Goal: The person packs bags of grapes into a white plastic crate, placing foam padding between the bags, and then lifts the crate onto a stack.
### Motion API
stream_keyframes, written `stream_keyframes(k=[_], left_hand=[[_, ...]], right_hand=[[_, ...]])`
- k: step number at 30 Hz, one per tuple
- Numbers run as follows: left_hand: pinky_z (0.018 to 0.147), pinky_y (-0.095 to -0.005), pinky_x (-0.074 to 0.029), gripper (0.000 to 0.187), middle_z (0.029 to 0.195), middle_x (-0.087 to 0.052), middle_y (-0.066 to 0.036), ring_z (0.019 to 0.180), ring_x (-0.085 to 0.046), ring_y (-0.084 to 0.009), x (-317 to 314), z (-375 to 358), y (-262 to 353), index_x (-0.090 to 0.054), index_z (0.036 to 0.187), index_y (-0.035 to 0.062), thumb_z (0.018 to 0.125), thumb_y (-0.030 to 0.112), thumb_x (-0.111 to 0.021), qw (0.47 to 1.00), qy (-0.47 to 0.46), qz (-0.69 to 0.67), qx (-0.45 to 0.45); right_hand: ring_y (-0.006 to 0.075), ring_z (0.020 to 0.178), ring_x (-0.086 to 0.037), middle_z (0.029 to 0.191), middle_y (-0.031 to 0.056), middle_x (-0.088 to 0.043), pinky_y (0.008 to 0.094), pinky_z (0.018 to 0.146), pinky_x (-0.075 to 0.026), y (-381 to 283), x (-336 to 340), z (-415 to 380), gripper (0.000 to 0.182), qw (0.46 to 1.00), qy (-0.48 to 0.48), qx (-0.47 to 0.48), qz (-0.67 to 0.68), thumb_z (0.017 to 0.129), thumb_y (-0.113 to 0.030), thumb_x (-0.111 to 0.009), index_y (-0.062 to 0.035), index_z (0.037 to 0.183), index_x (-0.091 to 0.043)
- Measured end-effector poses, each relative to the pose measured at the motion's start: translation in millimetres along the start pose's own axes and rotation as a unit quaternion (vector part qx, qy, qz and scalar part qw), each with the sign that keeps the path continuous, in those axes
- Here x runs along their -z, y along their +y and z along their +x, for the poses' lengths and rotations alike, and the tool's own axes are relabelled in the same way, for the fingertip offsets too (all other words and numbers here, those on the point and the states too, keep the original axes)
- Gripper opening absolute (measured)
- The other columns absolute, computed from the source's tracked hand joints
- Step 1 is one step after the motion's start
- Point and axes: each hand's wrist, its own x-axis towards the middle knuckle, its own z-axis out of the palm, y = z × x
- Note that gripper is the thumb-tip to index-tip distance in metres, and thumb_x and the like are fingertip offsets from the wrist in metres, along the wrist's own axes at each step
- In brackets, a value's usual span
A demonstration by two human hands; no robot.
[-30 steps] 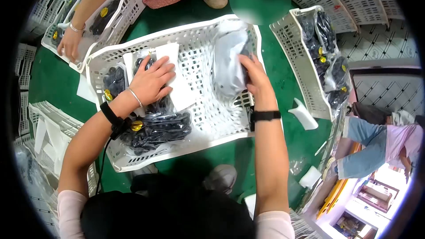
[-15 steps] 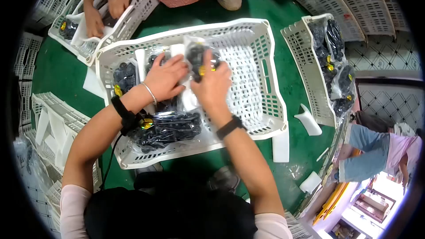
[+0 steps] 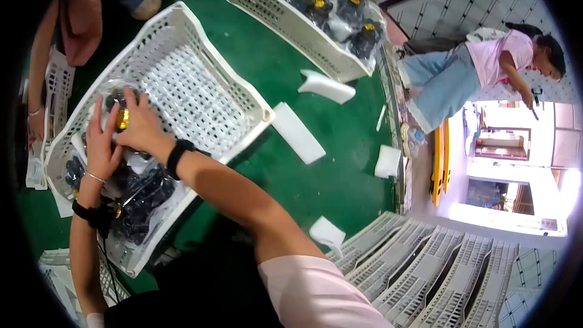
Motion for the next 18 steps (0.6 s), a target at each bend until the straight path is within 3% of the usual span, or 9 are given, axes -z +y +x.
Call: stream_keyframes(k=[5,8,9,10,11,14,16,17,18], left_hand=[[0.103,-0.0662,-0.021,0.076,0.153,-0.025,-0.003,0.141,-0.018,-0.0332,-9.6,15.6,21.7,-0.037,0.142,0.0218,0.070,0.009,-0.058,0.983,-0.137,0.117,0.023],[0.104,-0.0655,-0.022,0.075,0.152,-0.026,-0.002,0.139,-0.021,-0.0358,-12.8,12.1,4.0,-0.038,0.140,0.0203,0.068,0.015,-0.059,0.987,-0.135,0.091,0.014],[0.104,-0.0656,-0.022,0.076,0.152,-0.027,-0.002,0.139,-0.022,-0.0365,-9.4,10.4,-1.0,-0.038,0.140,0.0205,0.067,0.016,-0.059,0.987,-0.139,0.080,0.013],[0.103,-0.0657,-0.022,0.077,0.151,-0.027,-0.002,0.138,-0.023,-0.0370,-2.1,15.1,12.3,-0.038,0.140,0.0213,0.067,0.016,-0.059,0.985,-0.155,0.070,0.029],[0.103,-0.0657,-0.023,0.078,0.151,-0.028,-0.002,0.138,-0.023,-0.0366,1.4,16.7,17.6,-0.037,0.140,0.0228,0.066,0.015,-0.059,0.983,-0.164,0.068,0.039],[0.103,-0.0659,-0.023,0.080,0.150,-0.029,-0.001,0.137,-0.024,-0.0352,5.5,16.7,20.0,-0.037,0.141,0.0265,0.065,0.015,-0.060,0.980,-0.171,0.080,0.055],[0.103,-0.0663,-0.023,0.081,0.150,-0.029,-0.001,0.137,-0.025,-0.0345,3.8,15.0,18.0,-0.037,0.141,0.0269,0.065,0.016,-0.061,0.984,-0.151,0.085,0.044],[0.103,-0.0667,-0.023,0.080,0.150,-0.028,-0.001,0.136,-0.025,-0.0342,4.7,15.1,18.3,-0.036,0.141,0.0277,0.065,0.017,-0.061,0.984,-0.151,0.079,0.047],[0.103,-0.0667,-0.022,0.081,0.150,-0.028,-0.001,0.137,-0.024,-0.0343,3.5,13.8,17.3,-0.036,0.141,0.0280,0.065,0.017,-0.061,0.984,-0.150,0.082,0.047]], right_hand=[[0.0498,0.115,-0.044,0.123,0.0355,-0.041,0.0446,0.099,-0.041,47.7,-12.1,23.6,0.115,0.998,-0.013,0.043,0.053,0.057,-0.025,-0.075,-0.0052,0.146,-0.005],[0.0477,0.114,-0.046,0.127,0.0224,-0.048,0.0453,0.096,-0.043,-9.4,43.6,-5.6,0.075,0.983,-0.095,0.053,-0.145,0.066,-0.031,-0.070,-0.0022,0.131,-0.046],[0.0430,0.112,-0.049,0.126,0.0189,-0.050,0.0436,0.094,-0.043,-20.9,72.5,-22.2,0.052,0.987,-0.072,0.102,-0.103,0.071,-0.030,-0.066,-0.0042,0.115,-0.060],[0.0356,0.104,-0.057,0.113,0.0201,-0.058,0.0418,0.092,-0.045,-26.9,108.8,-44.9,0.047,0.987,-0.046,0.116,0.097,0.074,-0.025,-0.066,-0.0073,0.117,-0.060],[0.0266,0.093,-0.062,0.101,0.0157,-0.063,0.0379,0.084,-0.049,-0.9,141.9,-64.0,0.036,0.972,0.089,0.184,0.119,0.079,-0.014,-0.064,-0.0053,0.114,-0.062],[0.0169,0.077,-0.064,0.090,0.0089,-0.068,0.0263,0.070,-0.050,40.6,236.2,-103.3,0.020,0.940,0.333,0.063,0.048,0.085,-0.007,-0.059,-0.0011,0.103,-0.065],[0.0246,0.073,-0.066,0.077,0.0135,-0.067,0.0340,0.069,-0.050,108.7,264.8,-137.2,0.023,0.911,0.246,-0.056,-0.328,0.087,-0.017,-0.056,0.0010,0.095,-0.066],[0.0305,0.076,-0.066,0.078,0.0157,-0.066,0.0376,0.073,-0.050,158.0,258.5,-152.9,0.025,0.893,0.201,-0.104,-0.389,0.085,-0.020,-0.058,-0.0009,0.098,-0.067],[0.0348,0.098,-0.062,0.105,0.0174,-0.064,0.0454,0.084,-0.048,200.8,247.6,-170.8,0.044,0.878,0.085,-0.206,-0.423,0.080,-0.024,-0.061,-0.0047,0.119,-0.058]])
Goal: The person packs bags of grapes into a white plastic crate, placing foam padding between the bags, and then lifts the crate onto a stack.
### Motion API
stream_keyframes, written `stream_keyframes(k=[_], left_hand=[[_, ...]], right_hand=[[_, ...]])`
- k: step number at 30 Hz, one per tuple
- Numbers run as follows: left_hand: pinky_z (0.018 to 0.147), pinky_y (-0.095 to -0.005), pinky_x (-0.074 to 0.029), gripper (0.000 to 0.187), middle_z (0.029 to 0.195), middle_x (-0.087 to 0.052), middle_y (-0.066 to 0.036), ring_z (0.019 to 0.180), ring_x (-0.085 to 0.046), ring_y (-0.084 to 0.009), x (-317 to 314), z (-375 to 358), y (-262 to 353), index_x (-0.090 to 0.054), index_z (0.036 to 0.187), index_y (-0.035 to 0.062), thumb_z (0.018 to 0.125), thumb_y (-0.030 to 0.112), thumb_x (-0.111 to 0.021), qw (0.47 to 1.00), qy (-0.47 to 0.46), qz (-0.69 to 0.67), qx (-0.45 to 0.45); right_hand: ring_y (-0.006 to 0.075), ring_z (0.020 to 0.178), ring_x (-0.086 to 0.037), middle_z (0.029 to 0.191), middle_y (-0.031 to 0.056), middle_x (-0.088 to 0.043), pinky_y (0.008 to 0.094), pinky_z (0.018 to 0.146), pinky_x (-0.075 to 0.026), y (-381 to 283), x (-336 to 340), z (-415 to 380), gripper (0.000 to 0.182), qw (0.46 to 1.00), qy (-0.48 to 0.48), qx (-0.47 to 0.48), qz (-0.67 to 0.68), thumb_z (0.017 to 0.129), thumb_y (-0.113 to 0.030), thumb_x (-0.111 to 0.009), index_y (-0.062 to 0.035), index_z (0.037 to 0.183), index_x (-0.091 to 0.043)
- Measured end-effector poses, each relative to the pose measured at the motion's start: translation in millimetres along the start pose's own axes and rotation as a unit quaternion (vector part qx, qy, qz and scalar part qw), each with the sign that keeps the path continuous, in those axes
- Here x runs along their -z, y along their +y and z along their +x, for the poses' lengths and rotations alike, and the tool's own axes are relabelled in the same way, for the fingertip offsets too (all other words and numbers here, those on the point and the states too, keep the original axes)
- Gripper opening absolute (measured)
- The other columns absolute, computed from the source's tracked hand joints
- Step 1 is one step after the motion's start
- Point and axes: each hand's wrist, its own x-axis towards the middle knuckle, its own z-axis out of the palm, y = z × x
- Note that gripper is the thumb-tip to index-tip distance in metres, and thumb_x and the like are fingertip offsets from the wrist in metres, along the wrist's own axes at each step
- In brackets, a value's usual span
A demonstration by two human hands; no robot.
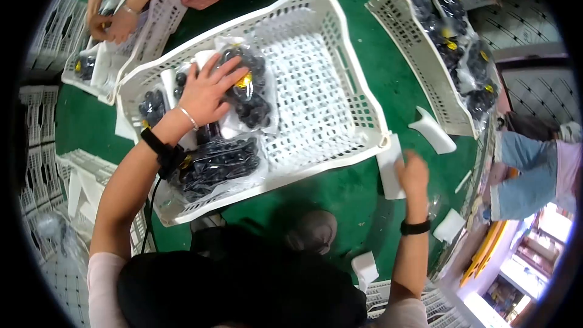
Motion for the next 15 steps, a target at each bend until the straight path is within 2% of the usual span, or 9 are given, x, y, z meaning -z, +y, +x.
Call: stream_keyframes(k=[2,5,8,9,10,12,14,15], left_hand=[[0.103,-0.0669,-0.021,0.080,0.150,-0.028,-0.001,0.137,-0.024,-0.0348,-1.9,-0.1,-1.5,-0.036,0.141,0.0280,0.065,0.017,-0.060,1.000,0.008,0.006,-0.008],[0.104,-0.0672,-0.020,0.080,0.150,-0.028,-0.001,0.137,-0.024,-0.0353,0.1,1.0,-0.5,-0.036,0.141,0.0280,0.065,0.016,-0.059,1.000,-0.005,0.001,-0.001],[0.104,-0.0671,-0.019,0.080,0.150,-0.028,-0.002,0.137,-0.024,-0.0354,0.2,1.6,-1.2,-0.036,0.141,0.0279,0.065,0.016,-0.059,1.000,-0.006,0.004,-0.002],[0.104,-0.0669,-0.019,0.081,0.150,-0.029,-0.002,0.137,-0.024,-0.0355,1.0,1.2,-0.5,-0.036,0.141,0.0278,0.064,0.016,-0.059,1.000,-0.006,0.001,0.002],[0.104,-0.0668,-0.019,0.081,0.150,-0.029,-0.002,0.136,-0.025,-0.0356,1.5,0.9,-0.6,-0.036,0.141,0.0277,0.064,0.017,-0.059,1.000,-0.005,0.000,-0.001],[0.104,-0.0667,-0.020,0.081,0.149,-0.029,-0.002,0.136,-0.026,-0.0358,-1.2,-0.6,-2.3,-0.036,0.141,0.0277,0.064,0.017,-0.060,1.000,-0.004,-0.002,0.003],[0.103,-0.0665,-0.022,0.081,0.150,-0.029,-0.003,0.135,-0.027,-0.0366,1.8,-1.6,-2.5,-0.035,0.141,0.0270,0.064,0.018,-0.061,1.000,0.014,-0.016,-0.009],[0.103,-0.0666,-0.022,0.082,0.150,-0.029,-0.003,0.135,-0.027,-0.0365,0.2,-3.2,-0.2,-0.035,0.141,0.0269,0.064,0.019,-0.061,1.000,0.009,-0.015,-0.004]], right_hand=[[0.0378,0.119,-0.047,0.135,0.0188,-0.044,0.0553,0.092,-0.041,-23.3,-40.8,-33.5,0.070,0.992,-0.087,-0.075,-0.055,0.076,-0.024,-0.063,-0.0073,0.139,-0.037],[0.0402,0.128,-0.034,0.146,0.0179,-0.027,0.0621,0.093,-0.036,-9.3,-93.8,-36.6,0.083,0.995,0.005,-0.098,-0.001,0.073,-0.024,-0.063,-0.0064,0.144,-0.023],[0.0395,0.127,-0.033,0.144,0.0189,-0.028,0.0606,0.092,-0.037,-4.9,-106.1,-41.0,0.081,0.995,0.078,-0.035,-0.045,0.072,-0.022,-0.061,-0.0037,0.142,-0.026],[0.0358,0.118,-0.046,0.133,0.0206,-0.043,0.0528,0.090,-0.042,-7.4,-95.0,-41.5,0.067,0.992,0.093,-0.016,-0.088,0.077,-0.017,-0.057,0.0004,0.137,-0.033],[0.0330,0.113,-0.050,0.126,0.0199,-0.048,0.0485,0.088,-0.044,8.2,-82.8,-35.9,0.060,0.991,0.120,-0.048,0.028,0.080,-0.015,-0.056,0.0017,0.134,-0.037],[0.0275,0.101,-0.058,0.112,0.0187,-0.058,0.0401,0.084,-0.047,47.1,-54.9,-12.2,0.046,0.948,0.162,-0.093,0.257,0.084,-0.010,-0.053,0.0043,0.128,-0.045],[0.0199,0.082,-0.061,0.095,0.0151,-0.064,0.0321,0.076,-0.049,-3.5,41.8,-11.1,0.033,0.879,0.354,-0.026,0.319,0.088,-0.006,-0.049,0.0060,0.118,-0.053],[0.0189,0.080,-0.061,0.093,0.0136,-0.064,0.0326,0.075,-0.049,-49.7,89.5,-19.6,0.032,0.850,0.317,0.042,0.418,0.089,-0.006,-0.049,0.0046,0.119,-0.054]])
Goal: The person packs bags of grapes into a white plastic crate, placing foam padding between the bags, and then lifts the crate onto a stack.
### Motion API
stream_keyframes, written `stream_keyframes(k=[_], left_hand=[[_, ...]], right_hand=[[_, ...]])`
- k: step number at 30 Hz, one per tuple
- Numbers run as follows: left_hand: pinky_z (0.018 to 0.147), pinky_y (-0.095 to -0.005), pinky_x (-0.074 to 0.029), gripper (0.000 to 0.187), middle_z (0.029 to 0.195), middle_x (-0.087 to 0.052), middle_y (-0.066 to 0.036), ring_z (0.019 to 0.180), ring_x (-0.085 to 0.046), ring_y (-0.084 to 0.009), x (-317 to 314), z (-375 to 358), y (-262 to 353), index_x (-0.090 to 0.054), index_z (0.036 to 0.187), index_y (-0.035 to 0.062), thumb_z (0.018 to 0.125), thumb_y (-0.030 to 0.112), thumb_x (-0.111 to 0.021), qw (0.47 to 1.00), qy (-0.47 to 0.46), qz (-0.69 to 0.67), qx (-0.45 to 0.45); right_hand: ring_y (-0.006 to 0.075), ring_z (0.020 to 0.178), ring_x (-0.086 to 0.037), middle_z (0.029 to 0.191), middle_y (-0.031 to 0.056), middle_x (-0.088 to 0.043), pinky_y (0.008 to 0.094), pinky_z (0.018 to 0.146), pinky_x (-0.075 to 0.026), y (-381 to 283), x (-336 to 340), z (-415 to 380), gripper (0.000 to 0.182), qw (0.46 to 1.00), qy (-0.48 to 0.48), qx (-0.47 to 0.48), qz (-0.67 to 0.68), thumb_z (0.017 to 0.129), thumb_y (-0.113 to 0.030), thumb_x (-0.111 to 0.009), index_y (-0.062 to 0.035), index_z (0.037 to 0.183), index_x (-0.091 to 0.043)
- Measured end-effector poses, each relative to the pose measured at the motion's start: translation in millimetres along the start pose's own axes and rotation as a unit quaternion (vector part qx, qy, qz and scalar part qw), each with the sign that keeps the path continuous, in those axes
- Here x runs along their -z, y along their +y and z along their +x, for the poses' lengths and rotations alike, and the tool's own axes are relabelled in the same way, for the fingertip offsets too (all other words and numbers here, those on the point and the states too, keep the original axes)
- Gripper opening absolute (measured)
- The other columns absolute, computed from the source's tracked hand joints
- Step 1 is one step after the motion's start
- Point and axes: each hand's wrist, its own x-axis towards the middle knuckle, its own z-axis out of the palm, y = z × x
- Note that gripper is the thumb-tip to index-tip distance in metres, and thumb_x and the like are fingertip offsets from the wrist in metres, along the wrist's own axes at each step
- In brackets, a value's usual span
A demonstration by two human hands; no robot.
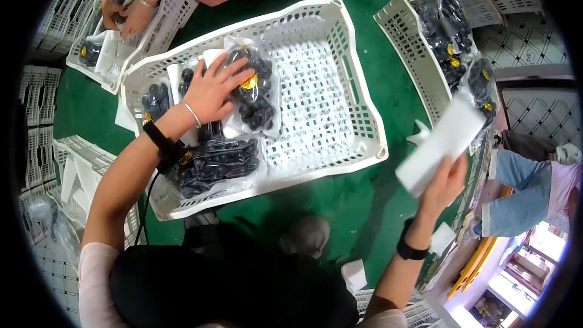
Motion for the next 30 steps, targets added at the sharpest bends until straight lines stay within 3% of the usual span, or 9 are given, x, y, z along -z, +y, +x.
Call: stream_keyframes(k=[7,15,16,18,20,23,25,27,30], left_hand=[[0.104,-0.0651,-0.022,0.082,0.151,-0.027,-0.001,0.137,-0.025,-0.0343,2.1,0.5,-1.1,-0.033,0.142,0.0287,0.066,0.021,-0.063,1.000,-0.009,0.016,0.008],[0.109,-0.0613,-0.012,0.069,0.145,-0.037,-0.008,0.138,-0.023,-0.0352,13.0,8.9,13.0,-0.046,0.132,0.0102,0.064,0.012,-0.054,0.983,0.091,-0.146,-0.069],[0.110,-0.0602,-0.013,0.069,0.143,-0.040,-0.009,0.137,-0.026,-0.0345,8.1,17.5,19.4,-0.045,0.133,0.0099,0.064,0.012,-0.053,0.981,0.076,-0.151,-0.098],[0.110,-0.0573,-0.014,0.068,0.140,-0.044,-0.010,0.135,-0.030,-0.0333,-10.0,39.0,32.0,-0.045,0.133,0.0095,0.066,0.012,-0.051,0.979,0.050,-0.159,-0.119],[0.110,-0.0539,-0.017,0.066,0.139,-0.046,-0.010,0.132,-0.035,-0.0320,-17.6,53.2,27.3,-0.047,0.132,0.0092,0.067,0.015,-0.050,0.983,0.023,-0.161,-0.084],[0.110,-0.0496,-0.021,0.060,0.136,-0.048,-0.012,0.127,-0.041,-0.0306,-12.7,52.4,23.3,-0.053,0.127,0.0093,0.068,0.020,-0.052,0.990,0.030,-0.106,-0.090],[0.104,-0.0503,-0.029,0.054,0.127,-0.053,-0.013,0.119,-0.046,-0.0329,-19.0,54.7,24.7,-0.059,0.117,0.0091,0.064,0.014,-0.055,0.983,0.064,-0.130,-0.114],[0.100,-0.0504,-0.033,0.050,0.121,-0.056,-0.012,0.114,-0.048,-0.0341,-35.9,57.1,18.1,-0.062,0.111,0.0089,0.061,0.011,-0.056,0.979,0.094,-0.142,-0.117],[0.092,-0.0514,-0.038,0.035,0.112,-0.059,-0.010,0.107,-0.052,-0.0322,-37.3,57.6,21.6,-0.064,0.095,0.0082,0.061,0.011,-0.059,0.940,0.271,-0.151,-0.141]], right_hand=[[0.0415,0.075,-0.064,0.075,0.0258,-0.063,0.0493,0.063,-0.049,-96.3,-228.0,-6.1,0.032,0.910,-0.287,0.169,-0.248,0.081,-0.010,-0.052,0.0003,0.111,-0.058],[0.0405,0.100,-0.059,0.107,0.0297,-0.060,0.0440,0.083,-0.048,-72.4,-306.7,-66.7,0.039,0.925,-0.343,-0.014,0.161,0.080,-0.018,-0.054,0.0050,0.111,-0.058],[0.0379,0.099,-0.060,0.109,0.0245,-0.061,0.0426,0.086,-0.048,-75.0,-309.6,-52.7,0.036,0.871,-0.480,0.050,0.092,0.082,-0.019,-0.055,0.0017,0.111,-0.059],[0.0362,0.106,-0.056,0.113,0.0208,-0.061,0.0427,0.093,-0.044,-31.8,-334.5,-68.6,0.032,0.892,-0.326,0.302,0.084,0.083,-0.017,-0.054,-0.0033,0.111,-0.061],[0.0352,0.112,-0.054,0.119,0.0219,-0.058,0.0403,0.095,-0.043,-39.3,-326.1,-59.5,0.036,0.810,-0.493,0.024,0.317,0.079,-0.016,-0.055,-0.0008,0.112,-0.059],[0.0312,0.109,-0.058,0.108,0.0200,-0.064,0.0381,0.096,-0.044,-95.8,-240.2,-30.1,0.048,0.819,-0.565,0.073,-0.060,0.074,-0.007,-0.056,0.0057,0.120,-0.052],[0.0261,0.090,-0.065,0.100,0.0202,-0.067,0.0364,0.078,-0.050,-56.6,-149.4,20.0,0.033,0.908,-0.386,-0.025,0.161,0.078,-0.009,-0.055,0.0025,0.108,-0.063],[0.0273,0.087,-0.065,0.107,0.0199,-0.065,0.0363,0.076,-0.050,-2.3,-92.8,73.1,0.040,0.970,-0.210,0.036,-0.116,0.080,-0.013,-0.059,0.0007,0.118,-0.058],[0.0348,0.097,-0.060,0.111,0.0181,-0.062,0.0416,0.084,-0.049,181.9,-22.1,103.4,0.045,0.861,-0.228,0.005,-0.455,0.077,-0.018,-0.065,-0.0041,0.119,-0.055]])
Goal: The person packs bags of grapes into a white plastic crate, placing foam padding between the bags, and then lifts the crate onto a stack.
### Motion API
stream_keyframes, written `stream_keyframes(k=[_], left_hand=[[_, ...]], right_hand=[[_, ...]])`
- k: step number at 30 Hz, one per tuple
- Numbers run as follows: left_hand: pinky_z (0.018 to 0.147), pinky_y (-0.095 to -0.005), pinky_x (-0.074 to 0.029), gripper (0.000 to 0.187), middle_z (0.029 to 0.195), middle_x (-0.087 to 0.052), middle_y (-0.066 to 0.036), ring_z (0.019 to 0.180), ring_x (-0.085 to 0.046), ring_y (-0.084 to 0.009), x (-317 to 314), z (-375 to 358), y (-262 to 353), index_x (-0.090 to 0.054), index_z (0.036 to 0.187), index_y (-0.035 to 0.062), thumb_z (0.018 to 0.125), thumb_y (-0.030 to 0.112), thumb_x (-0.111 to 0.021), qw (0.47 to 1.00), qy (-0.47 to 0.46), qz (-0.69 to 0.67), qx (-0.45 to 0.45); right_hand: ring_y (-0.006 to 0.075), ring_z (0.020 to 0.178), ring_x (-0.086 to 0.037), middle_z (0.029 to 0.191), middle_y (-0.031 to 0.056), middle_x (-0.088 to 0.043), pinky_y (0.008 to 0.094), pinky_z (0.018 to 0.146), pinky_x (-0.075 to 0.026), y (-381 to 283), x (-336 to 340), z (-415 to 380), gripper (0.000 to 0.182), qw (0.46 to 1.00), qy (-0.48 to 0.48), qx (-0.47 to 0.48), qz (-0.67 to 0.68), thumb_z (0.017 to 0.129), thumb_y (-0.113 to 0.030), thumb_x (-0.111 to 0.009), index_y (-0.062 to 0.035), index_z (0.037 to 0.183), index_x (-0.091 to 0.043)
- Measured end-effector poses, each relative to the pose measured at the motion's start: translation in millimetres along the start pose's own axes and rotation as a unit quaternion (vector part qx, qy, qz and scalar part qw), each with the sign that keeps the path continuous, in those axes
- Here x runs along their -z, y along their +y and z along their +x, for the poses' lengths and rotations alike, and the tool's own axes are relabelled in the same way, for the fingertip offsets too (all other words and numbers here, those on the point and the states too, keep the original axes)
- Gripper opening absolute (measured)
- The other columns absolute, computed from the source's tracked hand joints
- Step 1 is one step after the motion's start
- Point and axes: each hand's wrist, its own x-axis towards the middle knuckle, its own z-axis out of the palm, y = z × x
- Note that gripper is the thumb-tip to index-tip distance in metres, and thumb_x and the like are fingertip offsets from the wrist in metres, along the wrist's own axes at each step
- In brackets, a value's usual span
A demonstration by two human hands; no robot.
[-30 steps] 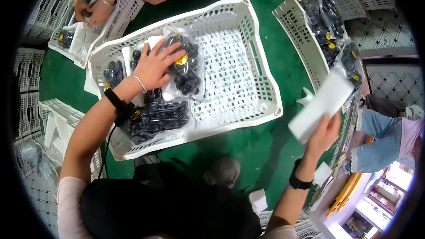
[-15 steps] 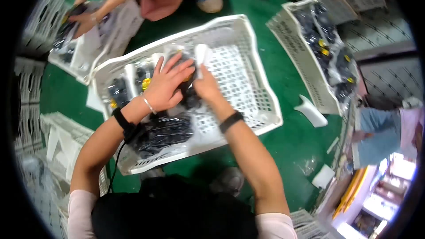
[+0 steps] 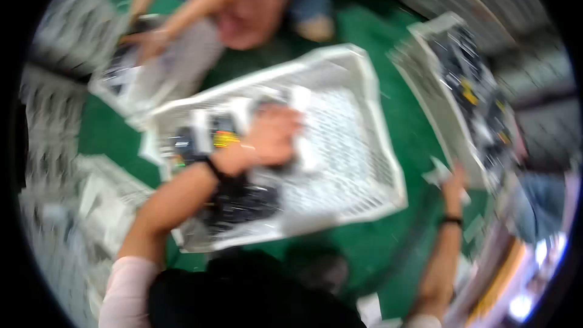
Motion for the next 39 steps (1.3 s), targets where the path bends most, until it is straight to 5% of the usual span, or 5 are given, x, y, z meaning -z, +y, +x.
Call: stream_keyframes(k=[5,9,12,24,39], left_hand=[[0.106,-0.0503,-0.024,0.038,0.126,-0.052,-0.009,0.122,-0.041,-0.0272,17.4,8.2,8.3,-0.063,0.104,0.0085,0.081,0.038,-0.056,0.979,-0.179,0.005,0.095],[0.106,-0.0508,-0.025,0.036,0.128,-0.050,-0.007,0.123,-0.040,-0.0265,14.3,3.2,6.1,-0.062,0.104,0.0088,0.082,0.036,-0.056,0.984,-0.159,0.038,0.073],[0.105,-0.0511,-0.025,0.035,0.127,-0.050,-0.007,0.123,-0.040,-0.0261,12.0,-2.7,5.7,-0.062,0.104,0.0089,0.081,0.035,-0.056,0.986,-0.147,0.035,0.073],[0.110,-0.0481,-0.023,0.040,0.132,-0.050,-0.007,0.129,-0.037,-0.0275,1.3,-27.6,-1.9,-0.059,0.119,0.0144,0.083,0.033,-0.054,0.978,-0.193,-0.014,0.081],[0.110,-0.0444,-0.024,0.041,0.129,-0.053,-0.008,0.129,-0.038,-0.0268,20.3,-23.9,-3.5,-0.058,0.120,0.0142,0.083,0.033,-0.055,0.985,-0.154,-0.023,0.079]], right_hand=[[0.0390,0.081,-0.059,0.086,0.0219,-0.061,0.0465,0.070,-0.048,100.2,-71.0,-39.6,0.032,0.997,0.052,0.057,0.012,0.077,-0.023,-0.069,0.0003,0.097,-0.060],[0.0329,0.093,-0.062,0.102,0.0217,-0.064,0.0399,0.080,-0.050,-24.4,86.7,-101.5,0.053,0.901,-0.428,0.066,0.008,0.068,-0.027,-0.076,0.0037,0.108,-0.059],[0.0239,0.093,-0.063,0.103,0.0171,-0.065,0.0345,0.080,-0.050,-57.4,104.4,-89.4,0.056,0.948,-0.163,0.245,0.118,0.071,-0.024,-0.075,0.0049,0.115,-0.056],[0.0192,0.103,-0.059,0.115,0.0137,-0.060,0.0298,0.088,-0.049,-454.1,201.7,-144.7,0.042,0.633,-0.444,0.285,0.567,0.090,-0.013,-0.060,0.0046,0.126,-0.048],[0.0277,0.112,-0.057,0.128,0.0175,-0.053,0.0420,0.098,-0.047,-419.5,129.6,-119.4,0.058,0.463,-0.440,0.110,0.761,0.088,-0.031,-0.064,0.0015,0.131,-0.043]])
